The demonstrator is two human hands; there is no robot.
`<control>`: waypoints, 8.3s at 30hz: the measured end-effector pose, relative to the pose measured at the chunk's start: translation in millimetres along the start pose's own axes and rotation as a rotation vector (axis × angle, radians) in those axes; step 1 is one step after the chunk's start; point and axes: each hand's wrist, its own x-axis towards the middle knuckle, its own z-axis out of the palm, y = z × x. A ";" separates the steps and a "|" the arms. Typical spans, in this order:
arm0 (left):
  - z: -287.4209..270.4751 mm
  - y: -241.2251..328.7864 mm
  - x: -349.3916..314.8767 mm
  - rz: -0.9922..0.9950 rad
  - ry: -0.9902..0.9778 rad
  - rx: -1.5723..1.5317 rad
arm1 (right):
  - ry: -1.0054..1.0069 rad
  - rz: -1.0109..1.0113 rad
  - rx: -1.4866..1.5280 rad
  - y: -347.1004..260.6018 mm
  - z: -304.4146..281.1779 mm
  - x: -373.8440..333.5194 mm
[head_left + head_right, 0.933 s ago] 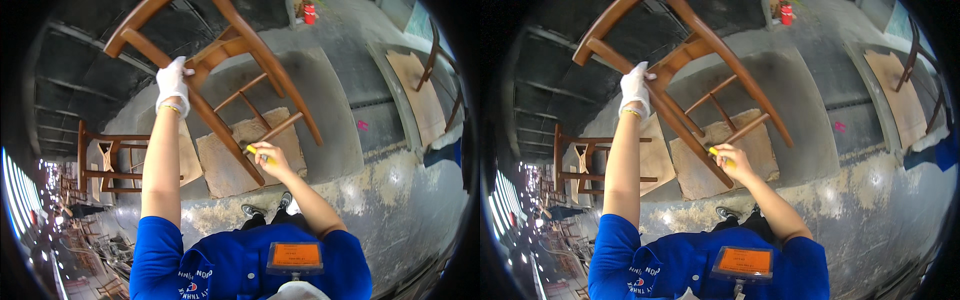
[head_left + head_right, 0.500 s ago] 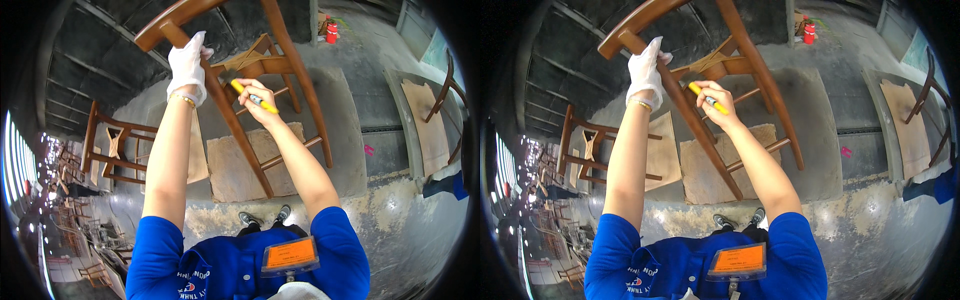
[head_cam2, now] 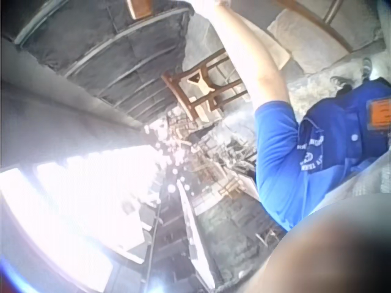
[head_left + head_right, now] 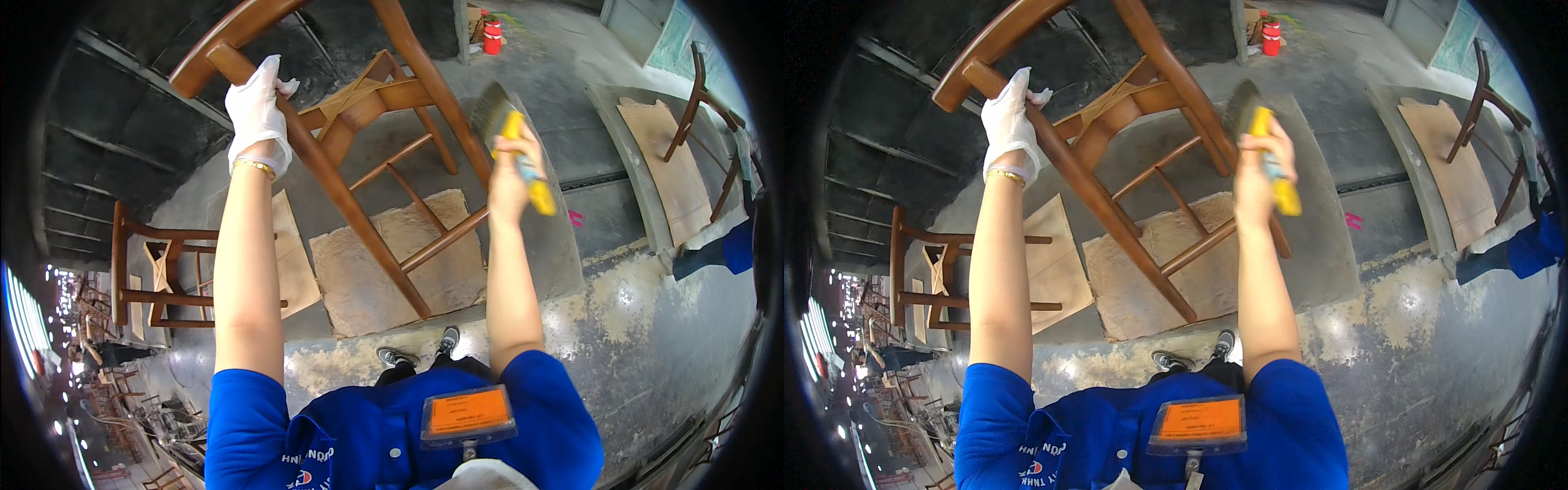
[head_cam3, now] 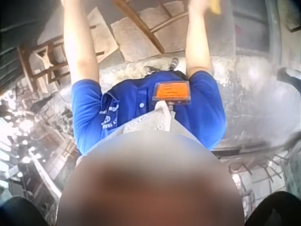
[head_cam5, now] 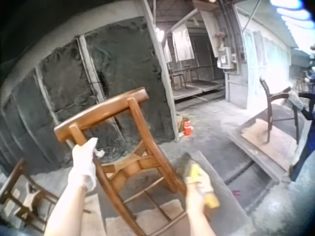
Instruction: The person applies a finish to a wooden chair using a brush, covering the backrest, legs, and seat frame. The chair is repositioned multiple times to access all surfaces. The person wears gloves and works in a workshop with other chairs visible.
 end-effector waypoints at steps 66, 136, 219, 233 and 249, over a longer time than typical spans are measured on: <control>-39.7 34.3 -67.5 0.019 -0.253 -0.053 | 0.464 1.081 -0.156 -59.9 -343.5 -343.6; 67.7 126.9 -109.8 -0.119 -0.091 -0.337 | 0.387 0.456 -0.315 39.8 -309.5 29.2; -122.3 7.2 -228.2 -0.021 0.032 0.185 | 0.677 0.856 -0.135 80.5 -217.6 -190.8; -117.0 29.2 -199.3 -0.138 -0.034 0.310 | -0.589 -0.222 -0.255 -70.5 16.5 -50.6; -144.6 74.2 -162.7 -0.264 -0.352 0.539 | -0.254 0.261 0.047 -9.3 108.3 -65.7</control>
